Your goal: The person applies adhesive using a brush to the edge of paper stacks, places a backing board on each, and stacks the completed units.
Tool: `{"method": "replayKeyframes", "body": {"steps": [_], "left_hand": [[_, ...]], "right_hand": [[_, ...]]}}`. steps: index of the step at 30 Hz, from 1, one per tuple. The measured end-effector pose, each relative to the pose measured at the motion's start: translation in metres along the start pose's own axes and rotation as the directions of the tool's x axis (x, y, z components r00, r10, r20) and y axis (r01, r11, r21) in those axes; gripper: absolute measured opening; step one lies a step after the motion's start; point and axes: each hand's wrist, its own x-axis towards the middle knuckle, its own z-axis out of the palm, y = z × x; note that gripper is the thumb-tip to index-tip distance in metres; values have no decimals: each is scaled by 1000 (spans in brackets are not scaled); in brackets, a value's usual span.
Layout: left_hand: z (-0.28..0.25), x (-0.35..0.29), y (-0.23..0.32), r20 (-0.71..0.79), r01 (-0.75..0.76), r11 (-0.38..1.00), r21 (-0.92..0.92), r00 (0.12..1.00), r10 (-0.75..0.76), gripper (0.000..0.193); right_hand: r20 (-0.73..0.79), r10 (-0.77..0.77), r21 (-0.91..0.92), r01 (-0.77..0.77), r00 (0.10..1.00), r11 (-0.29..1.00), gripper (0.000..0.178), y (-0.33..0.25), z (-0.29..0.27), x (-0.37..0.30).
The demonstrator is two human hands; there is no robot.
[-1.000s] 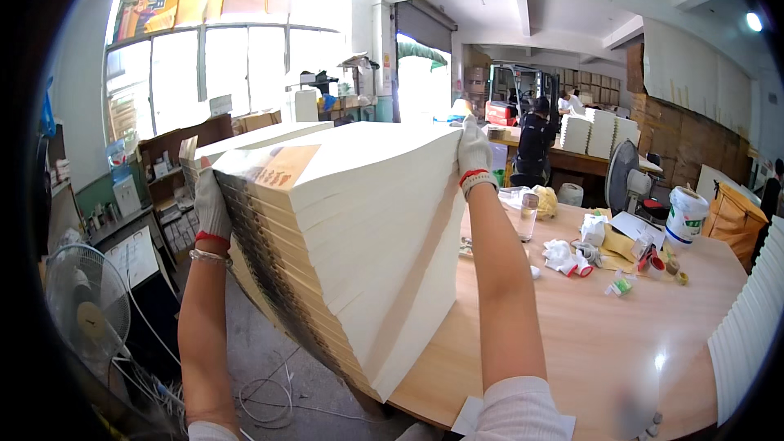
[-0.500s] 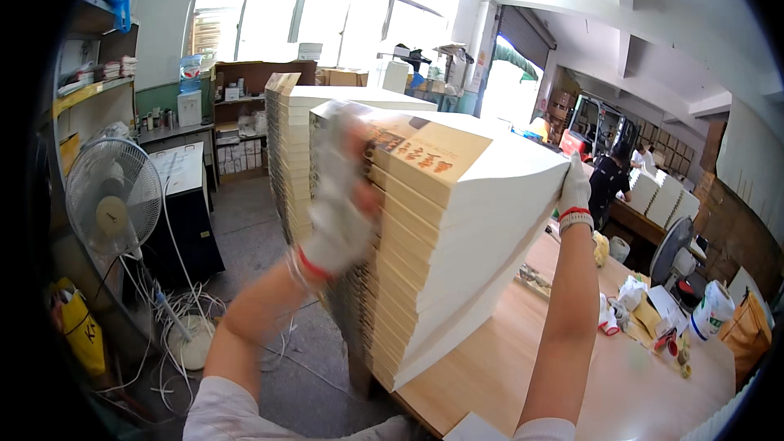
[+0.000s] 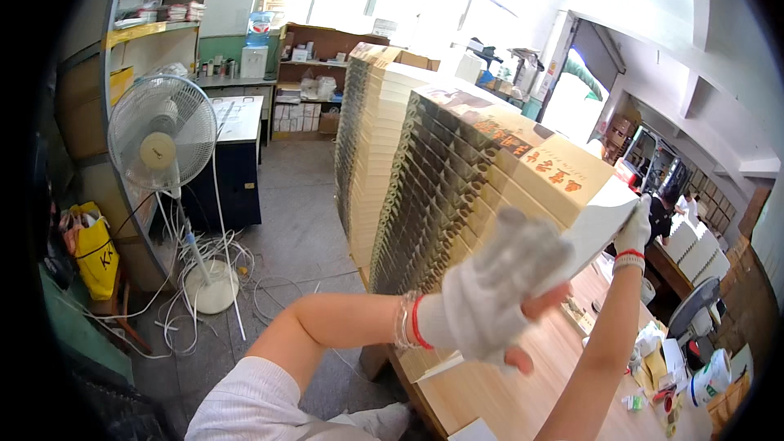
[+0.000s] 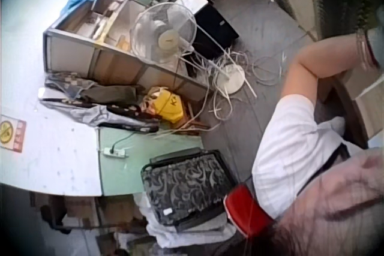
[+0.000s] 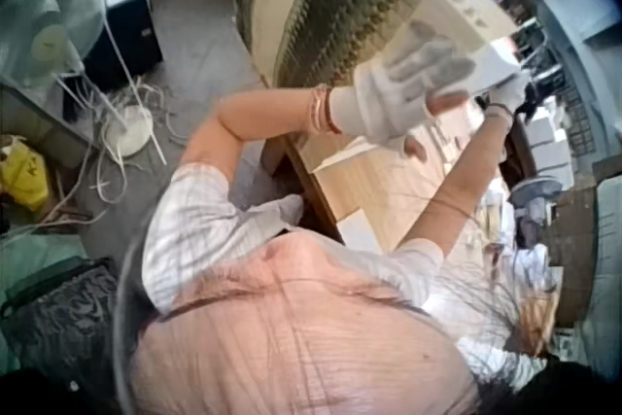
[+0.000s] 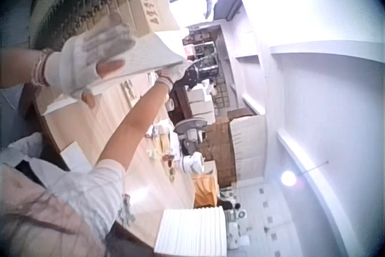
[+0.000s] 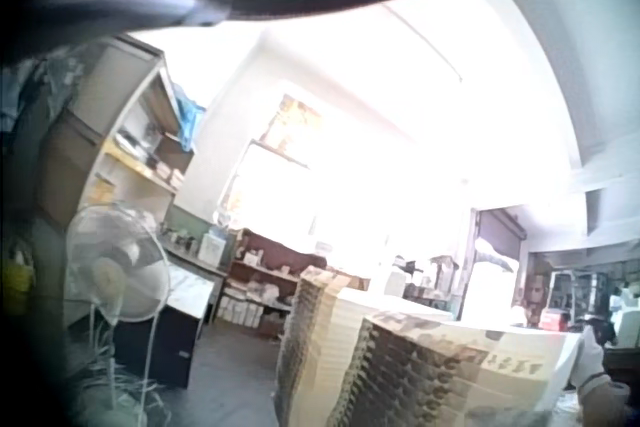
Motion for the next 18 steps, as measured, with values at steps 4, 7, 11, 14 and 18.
{"method": "replayKeyframes", "body": {"steps": [4,7,11,14,18], "left_hand": [[-30,-10,-81,-162,505,796,333,863,-479,67],[-56,-31,-159,-343,661,717,222,741,-577,60],[-103,-54,-243,-449,556,616,559,827,-339,66],[-120,-83,-273,-338,555,671,491,832,-441,68],[-125,-98,-264,-164,454,701,550,882,-443,70]], "right_hand": [[4,105,-72,-104,994,992,77,19,-8,-52],[-10,161,-200,-159,987,967,80,19,-73,-94],[-157,143,-325,-188,977,927,71,-11,-173,-175],[-288,120,-293,-207,950,934,68,-7,-237,-205],[-385,75,-129,-134,920,983,61,-29,-294,-245]]}}
